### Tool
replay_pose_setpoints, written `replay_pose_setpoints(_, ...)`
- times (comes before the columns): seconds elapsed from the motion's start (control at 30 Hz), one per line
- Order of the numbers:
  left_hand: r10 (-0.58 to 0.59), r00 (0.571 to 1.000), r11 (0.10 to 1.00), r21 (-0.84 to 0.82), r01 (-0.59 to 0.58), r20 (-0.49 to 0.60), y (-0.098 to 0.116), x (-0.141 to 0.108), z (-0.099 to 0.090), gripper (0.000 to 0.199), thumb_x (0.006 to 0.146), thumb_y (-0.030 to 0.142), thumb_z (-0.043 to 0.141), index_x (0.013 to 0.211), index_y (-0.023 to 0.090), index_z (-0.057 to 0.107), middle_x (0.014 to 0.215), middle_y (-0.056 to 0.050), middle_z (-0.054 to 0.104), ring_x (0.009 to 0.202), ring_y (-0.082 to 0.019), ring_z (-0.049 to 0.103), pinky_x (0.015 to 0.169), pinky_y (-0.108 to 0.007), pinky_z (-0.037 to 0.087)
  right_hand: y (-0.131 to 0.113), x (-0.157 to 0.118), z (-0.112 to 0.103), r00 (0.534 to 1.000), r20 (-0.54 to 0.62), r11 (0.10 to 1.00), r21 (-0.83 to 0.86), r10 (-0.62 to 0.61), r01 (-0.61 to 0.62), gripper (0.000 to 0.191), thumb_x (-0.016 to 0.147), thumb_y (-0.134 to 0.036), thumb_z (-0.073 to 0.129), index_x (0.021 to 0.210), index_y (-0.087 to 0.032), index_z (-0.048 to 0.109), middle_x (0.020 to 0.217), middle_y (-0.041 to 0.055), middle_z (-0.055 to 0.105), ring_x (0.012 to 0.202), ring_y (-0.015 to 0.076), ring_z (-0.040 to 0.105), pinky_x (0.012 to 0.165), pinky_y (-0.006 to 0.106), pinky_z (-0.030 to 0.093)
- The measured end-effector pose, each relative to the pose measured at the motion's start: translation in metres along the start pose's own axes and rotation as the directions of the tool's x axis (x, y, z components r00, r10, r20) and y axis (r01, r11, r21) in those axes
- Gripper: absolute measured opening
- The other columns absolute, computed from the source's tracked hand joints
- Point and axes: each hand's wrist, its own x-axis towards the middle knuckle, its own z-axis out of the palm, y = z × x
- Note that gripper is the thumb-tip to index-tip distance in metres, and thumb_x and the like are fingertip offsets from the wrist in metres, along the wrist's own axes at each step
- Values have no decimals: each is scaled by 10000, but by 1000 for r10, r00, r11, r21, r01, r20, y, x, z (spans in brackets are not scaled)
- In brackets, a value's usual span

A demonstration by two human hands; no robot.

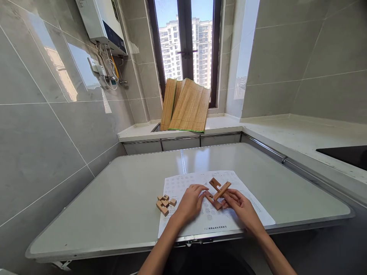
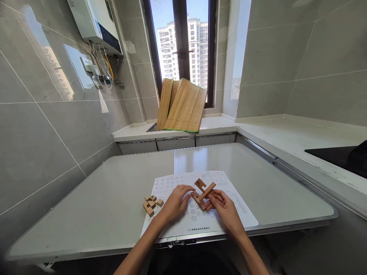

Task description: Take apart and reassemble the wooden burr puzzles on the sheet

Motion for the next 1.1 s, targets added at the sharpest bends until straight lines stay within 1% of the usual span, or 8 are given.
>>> replay_pose_setpoints(0.1, 88, 985, 991, 89, -101, 146, -8, 7, 12, 276, 968, 281, 566, 1211, 310, 693, 1275, -53, 694, 1251, -300, 553, 1055, -482, 433, 8, 4, -9, 1000, -10, 999, -28, -29, 29, 502, 796, -596, 771, 1065, -190, 649, 907, 86, 736, 760, 240, 694, 744, 392, 579)
replay_pose_setpoints(0.2, 79, 984, 988, 121, -99, 159, -11, 6, 15, 232, 965, 317, 594, 1165, 305, 713, 1181, -63, 718, 1191, -302, 572, 1019, -465, 436, 12, 4, -9, 999, -7, 998, -45, -40, 40, 492, 813, -600, 754, 1060, -192, 634, 1029, 111, 739, 755, 228, 700, 731, 393, 585)
replay_pose_setpoints(0.37, -10, 990, 987, 158, -13, 139, -13, -7, 3, 226, 939, 345, 631, 1128, 242, 700, 1063, -87, 676, 1038, -284, 585, 882, -408, 481, 14, 3, -6, 998, 4, 994, -81, -68, 69, 474, 847, -587, 725, 1074, -185, 616, 1021, 121, 742, 776, 231, 689, 701, 385, 570)
replay_pose_setpoints(0.53, -62, 987, 985, 166, 37, 147, -8, -20, -20, 207, 978, 364, 564, 950, 217, 708, 993, -69, 664, 941, -247, 608, 813, -357, 486, 16, 4, -9, 996, 24, 990, -115, -81, 83, 459, 880, -579, 694, 1083, -176, 612, 928, 100, 735, 753, 220, 669, 695, 378, 551)
replay_pose_setpoints(0.67, -191, 964, 982, 31, 188, 183, 12, -25, -50, 246, 928, 449, 650, 935, 214, 725, 938, -44, 721, 820, -206, 641, 717, -300, 482, 14, 3, -8, 995, 58, 990, -113, -77, 83, 481, 882, -593, 684, 1105, -173, 613, 986, 120, 730, 795, 230, 670, 656, 356, 543)
replay_pose_setpoints(0.8, -221, 960, 950, -184, 252, 173, 34, -15, -70, 250, 884, 439, 717, 974, 207, 735, 960, -45, 766, 885, -213, 680, 777, -302, 501, 9, 1, -6, 985, 162, 989, -120, -67, 87, 475, 882, -605, 673, 1112, -192, 626, 1011, 110, 719, 804, 227, 663, 599, 322, 529)
replay_pose_setpoints(0.97, -189, 974, 918, -329, 221, 125, 47, 6, -61, 345, 936, 473, 638, 1099, 183, 729, 971, -72, 742, 859, -194, 655, 744, -289, 505, 1, -5, -7, 943, 329, 979, -178, -38, 102, 425, 931, -597, 611, 1125, -220, 636, 944, 68, 710, 788, 217, 656, 636, 322, 518)
replay_pose_setpoints(1.1, -193, 965, 902, -356, 245, 175, 47, 22, -43, 393, 929, 501, 634, 1117, 179, 761, 1002, -84, 754, 815, -181, 632, 731, -286, 494, -8, -10, -5, 928, 371, 964, -232, -32, 126, 397, 952, -574, 591, 1126, -222, 649, 884, 47, 711, 759, 212, 654, 672, 329, 505)
